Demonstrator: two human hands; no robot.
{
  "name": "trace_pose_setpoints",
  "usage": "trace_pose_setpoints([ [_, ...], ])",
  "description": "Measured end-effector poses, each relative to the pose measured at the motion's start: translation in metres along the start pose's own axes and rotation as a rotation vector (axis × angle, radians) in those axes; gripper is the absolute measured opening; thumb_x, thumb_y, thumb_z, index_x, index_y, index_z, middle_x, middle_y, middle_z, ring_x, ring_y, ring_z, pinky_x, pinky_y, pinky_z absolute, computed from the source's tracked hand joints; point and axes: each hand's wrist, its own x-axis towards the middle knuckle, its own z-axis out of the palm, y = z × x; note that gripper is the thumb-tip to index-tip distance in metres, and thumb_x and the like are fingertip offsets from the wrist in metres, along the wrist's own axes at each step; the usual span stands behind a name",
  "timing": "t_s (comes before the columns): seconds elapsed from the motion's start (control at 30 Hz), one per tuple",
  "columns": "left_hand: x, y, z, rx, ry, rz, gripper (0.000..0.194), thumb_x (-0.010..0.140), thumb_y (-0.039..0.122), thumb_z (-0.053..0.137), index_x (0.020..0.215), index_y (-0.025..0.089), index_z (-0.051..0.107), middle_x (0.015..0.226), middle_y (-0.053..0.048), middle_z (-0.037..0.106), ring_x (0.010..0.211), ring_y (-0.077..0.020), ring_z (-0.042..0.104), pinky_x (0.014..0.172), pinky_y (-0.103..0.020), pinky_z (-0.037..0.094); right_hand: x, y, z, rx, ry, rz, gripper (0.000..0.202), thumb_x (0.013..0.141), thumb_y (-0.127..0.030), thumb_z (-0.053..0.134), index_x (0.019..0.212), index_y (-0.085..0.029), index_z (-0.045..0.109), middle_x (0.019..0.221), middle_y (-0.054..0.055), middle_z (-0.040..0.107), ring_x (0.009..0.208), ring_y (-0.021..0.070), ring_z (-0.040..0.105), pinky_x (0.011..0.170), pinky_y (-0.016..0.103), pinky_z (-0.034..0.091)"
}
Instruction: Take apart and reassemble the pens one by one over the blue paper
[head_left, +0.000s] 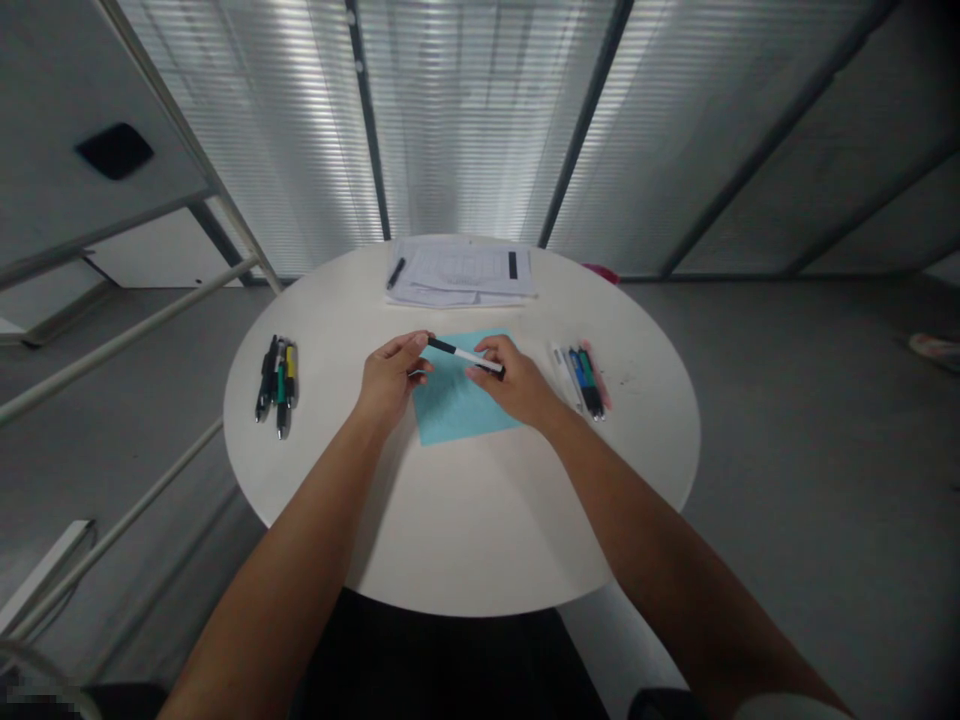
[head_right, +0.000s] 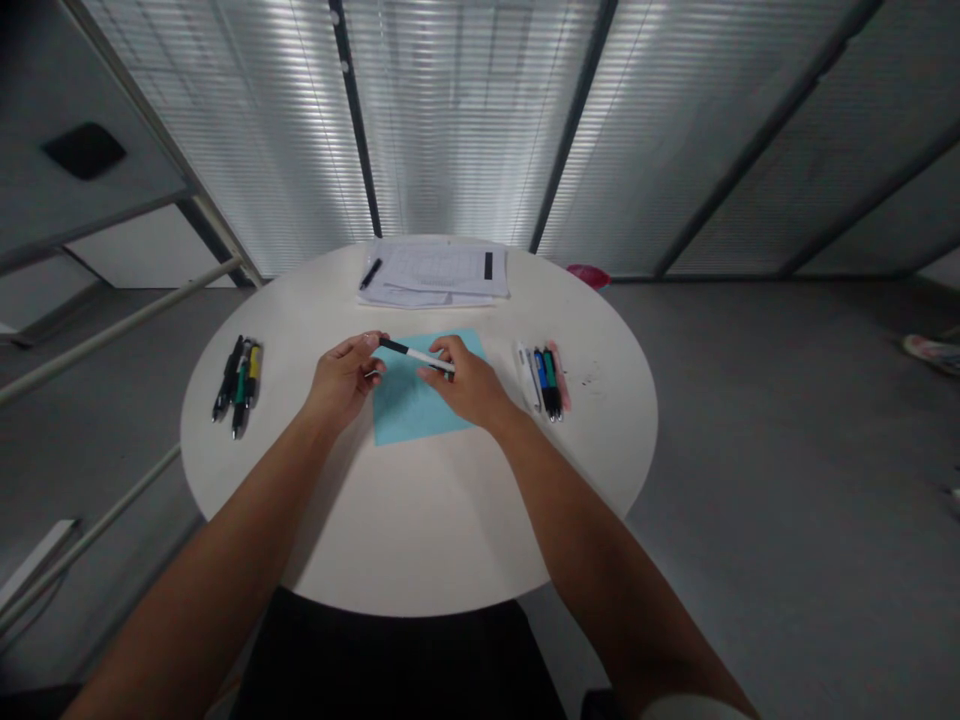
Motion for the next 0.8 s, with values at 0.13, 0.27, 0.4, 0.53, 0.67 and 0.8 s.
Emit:
trace_pose_setpoints([
  [0.13,0.0014,-0.0001,-0.0017,-0.024,0.004,0.009,0.033,0.063,0.039,0.079,0.087,0.016,0.071,0.095,-0.006,0.068,0.053,-0.0050,0.055,0.042,-0.018,0.039,0.0016,-0.0001,-0.0018,-0.051,0.032,-0.075,0.020,0.090,-0.040,0.050,0.087,-0.021,0.057,0.085,0.002,0.060,0.079,0.0164,0.055,0.072,0.030,0.041],
  [0.27,0.0011,-0.0002,-0.0019,-0.021,-0.009,0.019,0.033,0.064,0.038,0.078,0.088,0.017,0.071,0.102,-0.007,0.068,0.053,-0.0044,0.054,0.041,-0.018,0.038,0.0014,0.0019,-0.0006,0.046,-0.025,-0.023,0.024,0.093,-0.042,0.043,0.096,-0.022,0.056,0.072,-0.001,0.054,0.067,0.0143,0.052,0.065,0.029,0.040],
  [0.4,0.0015,0.0004,-0.0022,-0.026,0.029,0.030,0.033,0.064,0.039,0.077,0.088,0.017,0.071,0.099,-0.005,0.069,0.051,-0.0035,0.053,0.040,-0.019,0.037,0.0018,0.0062,0.0038,0.115,0.039,-0.004,0.029,0.084,-0.038,0.059,0.107,-0.023,0.051,0.077,-0.002,0.056,0.067,0.0138,0.052,0.064,0.028,0.041],
  [0.53,0.0031,0.0002,-0.0037,-0.041,0.044,0.033,0.034,0.065,0.040,0.077,0.089,0.018,0.071,0.096,-0.004,0.068,0.049,-0.0030,0.052,0.039,-0.019,0.037,0.0044,0.0047,0.0008,-0.002,0.086,-0.065,0.019,0.085,-0.039,0.058,0.090,-0.021,0.059,0.085,0.003,0.059,0.077,0.0161,0.054,0.070,0.030,0.042],
  [0.67,0.0035,-0.0004,-0.0051,-0.047,0.029,0.044,0.033,0.066,0.040,0.077,0.087,0.016,0.071,0.094,-0.005,0.069,0.048,-0.0033,0.052,0.038,-0.018,0.036,0.0031,0.0005,-0.0046,-0.039,-0.049,-0.058,0.034,0.093,-0.046,0.044,0.082,-0.020,0.064,0.073,0.002,0.058,0.070,0.0154,0.054,0.066,0.029,0.039],
  [0.8,0.0028,0.0007,-0.0060,-0.042,0.021,0.048,0.033,0.066,0.039,0.076,0.088,0.016,0.070,0.099,-0.007,0.069,0.049,-0.0028,0.051,0.039,-0.018,0.036,-0.0006,-0.0004,-0.0024,0.081,-0.114,0.041,0.042,0.093,-0.052,0.040,0.086,-0.020,0.067,0.060,-0.001,0.055,0.055,0.0123,0.050,0.055,0.027,0.037],
])
